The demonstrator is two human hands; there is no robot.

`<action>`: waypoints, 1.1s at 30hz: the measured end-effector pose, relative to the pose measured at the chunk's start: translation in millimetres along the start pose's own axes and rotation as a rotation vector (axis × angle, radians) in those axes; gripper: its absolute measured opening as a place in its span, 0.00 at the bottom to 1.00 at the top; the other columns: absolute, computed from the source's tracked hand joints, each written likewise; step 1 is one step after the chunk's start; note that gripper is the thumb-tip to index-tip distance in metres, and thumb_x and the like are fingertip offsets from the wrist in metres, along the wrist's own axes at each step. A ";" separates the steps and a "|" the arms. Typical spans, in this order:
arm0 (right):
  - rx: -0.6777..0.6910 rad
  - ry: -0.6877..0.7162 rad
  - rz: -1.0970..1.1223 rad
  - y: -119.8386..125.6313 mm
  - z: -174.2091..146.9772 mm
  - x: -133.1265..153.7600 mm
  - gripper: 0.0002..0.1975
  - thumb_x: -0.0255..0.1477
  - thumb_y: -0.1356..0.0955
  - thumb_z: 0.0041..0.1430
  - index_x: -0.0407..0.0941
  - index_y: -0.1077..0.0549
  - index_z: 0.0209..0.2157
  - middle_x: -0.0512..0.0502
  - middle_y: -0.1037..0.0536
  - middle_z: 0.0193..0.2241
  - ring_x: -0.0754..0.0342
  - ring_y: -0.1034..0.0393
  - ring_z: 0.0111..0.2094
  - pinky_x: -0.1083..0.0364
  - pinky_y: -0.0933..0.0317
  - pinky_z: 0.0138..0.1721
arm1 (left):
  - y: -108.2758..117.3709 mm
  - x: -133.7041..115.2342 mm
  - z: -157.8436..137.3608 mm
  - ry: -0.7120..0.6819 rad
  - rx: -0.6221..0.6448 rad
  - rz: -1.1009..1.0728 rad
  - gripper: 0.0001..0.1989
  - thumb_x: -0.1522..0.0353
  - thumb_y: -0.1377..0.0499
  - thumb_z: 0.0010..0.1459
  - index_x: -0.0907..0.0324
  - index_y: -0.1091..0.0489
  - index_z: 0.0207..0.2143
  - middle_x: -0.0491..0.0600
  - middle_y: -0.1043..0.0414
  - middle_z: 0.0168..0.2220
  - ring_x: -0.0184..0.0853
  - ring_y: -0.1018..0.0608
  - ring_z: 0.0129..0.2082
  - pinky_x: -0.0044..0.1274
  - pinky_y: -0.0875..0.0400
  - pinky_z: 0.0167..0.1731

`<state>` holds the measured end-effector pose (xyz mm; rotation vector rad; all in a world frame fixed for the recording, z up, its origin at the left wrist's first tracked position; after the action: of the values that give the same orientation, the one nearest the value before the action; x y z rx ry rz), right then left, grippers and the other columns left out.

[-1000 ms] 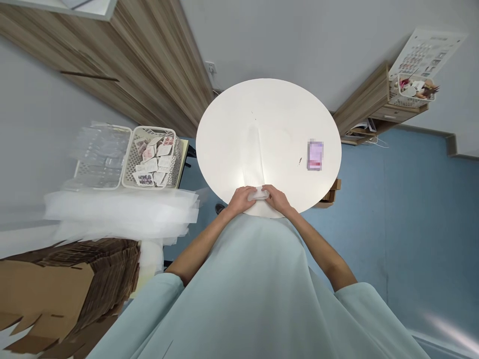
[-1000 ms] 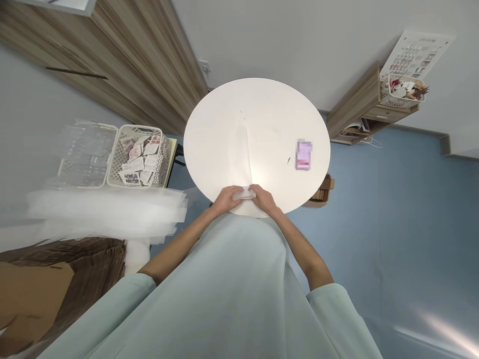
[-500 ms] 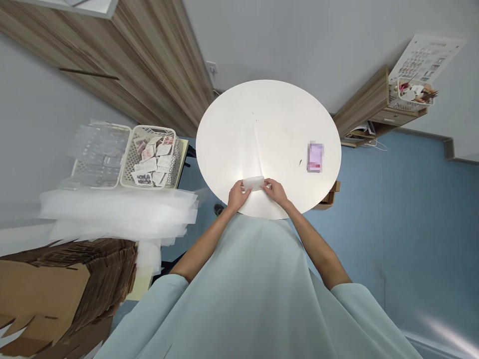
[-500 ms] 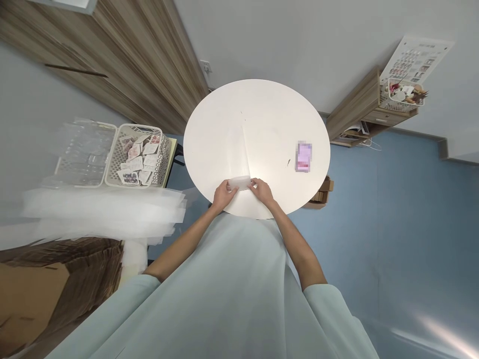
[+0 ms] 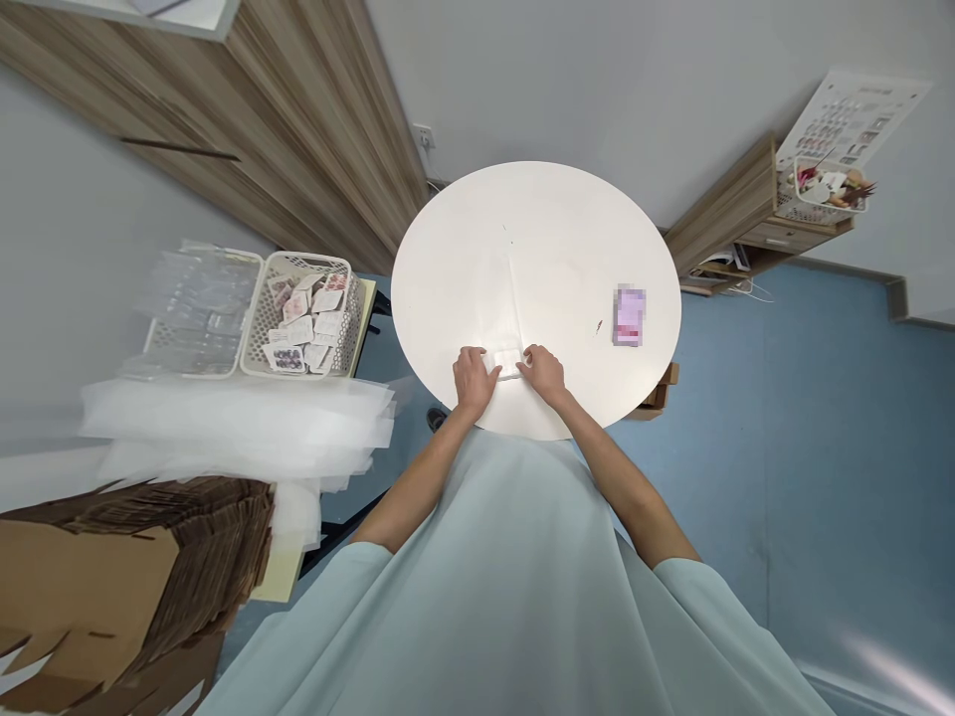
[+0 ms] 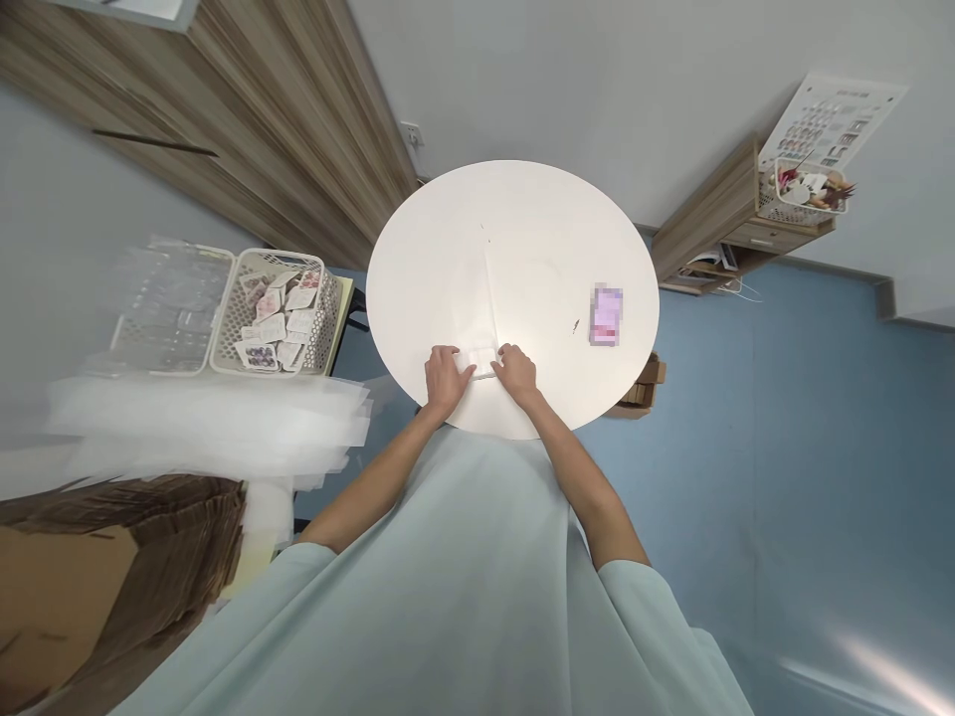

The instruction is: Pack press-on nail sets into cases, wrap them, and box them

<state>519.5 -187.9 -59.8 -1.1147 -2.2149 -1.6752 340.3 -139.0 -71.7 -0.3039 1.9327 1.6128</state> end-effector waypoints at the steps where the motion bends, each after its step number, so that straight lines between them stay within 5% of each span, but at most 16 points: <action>1: -0.025 0.083 -0.026 -0.3 0.4 2.3 0.12 0.31 0.30 0.68 0.47 0.25 0.52 0.41 0.20 0.51 0.45 0.25 0.49 0.49 0.30 0.46 | 2.3 -3.7 2.0 -0.083 0.019 0.016 0.19 0.71 0.35 0.62 0.56 0.36 0.54 0.59 0.31 0.55 0.51 0.26 0.57 0.43 0.32 0.58; 4: -0.018 0.358 -0.071 -4.5 2.9 5.8 0.19 0.29 0.26 0.63 0.46 0.26 0.55 0.37 0.26 0.61 0.40 0.33 0.62 0.43 0.30 0.56 | 6.7 -11.9 9.3 -0.279 0.123 0.016 0.20 0.76 0.40 0.62 0.57 0.34 0.56 0.59 0.32 0.59 0.51 0.26 0.57 0.43 0.32 0.60; 7: 0.065 0.483 -0.122 -10.5 5.8 1.3 0.27 0.26 0.24 0.59 0.45 0.28 0.59 0.34 0.31 0.67 0.37 0.38 0.67 0.38 0.34 0.63 | 8.4 -11.6 16.1 -0.324 0.233 -0.007 0.22 0.76 0.42 0.62 0.58 0.33 0.58 0.60 0.36 0.64 0.51 0.23 0.55 0.43 0.29 0.58; 15: 0.060 0.498 -0.125 -17.2 -15.5 -14.4 0.26 0.27 0.29 0.66 0.45 0.31 0.64 0.34 0.37 0.72 0.37 0.38 0.70 0.37 0.37 0.65 | 14.3 6.1 -0.7 -0.315 0.304 -0.079 0.19 0.65 0.44 0.69 0.56 0.33 0.60 0.57 0.30 0.62 0.48 0.26 0.62 0.40 0.31 0.62; 23: 0.072 0.480 -0.029 -23.1 -60.7 -32.9 0.26 0.37 0.27 0.66 0.45 0.29 0.63 0.36 0.31 0.68 0.39 0.30 0.64 0.39 0.36 0.64 | 14.8 19.2 -47.0 -0.270 0.383 -0.119 0.39 0.51 0.29 0.56 0.54 0.34 0.65 0.57 0.30 0.66 0.52 0.30 0.67 0.43 0.41 0.70; 33: 0.008 0.312 0.135 -12.1 -44.7 -27.7 0.20 0.45 0.35 0.74 0.49 0.24 0.56 0.41 0.18 0.53 0.43 0.27 0.55 0.45 0.31 0.56 | 18.7 21.4 -31.1 0.008 0.317 -0.326 0.21 0.51 0.36 0.64 0.52 0.23 0.52 0.51 0.19 0.54 0.46 0.19 0.54 0.35 0.26 0.57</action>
<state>517.9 -241.4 -67.3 -0.9064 -1.9099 -1.6528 304.2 -160.0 -66.0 -0.4666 1.9872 1.0815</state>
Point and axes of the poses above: each hand's wrist, its own z-axis towards the middle knuckle, its own y-axis out of the back of the hand, x = y × z, the point moved 2 cm from there along z, towards the middle knuckle
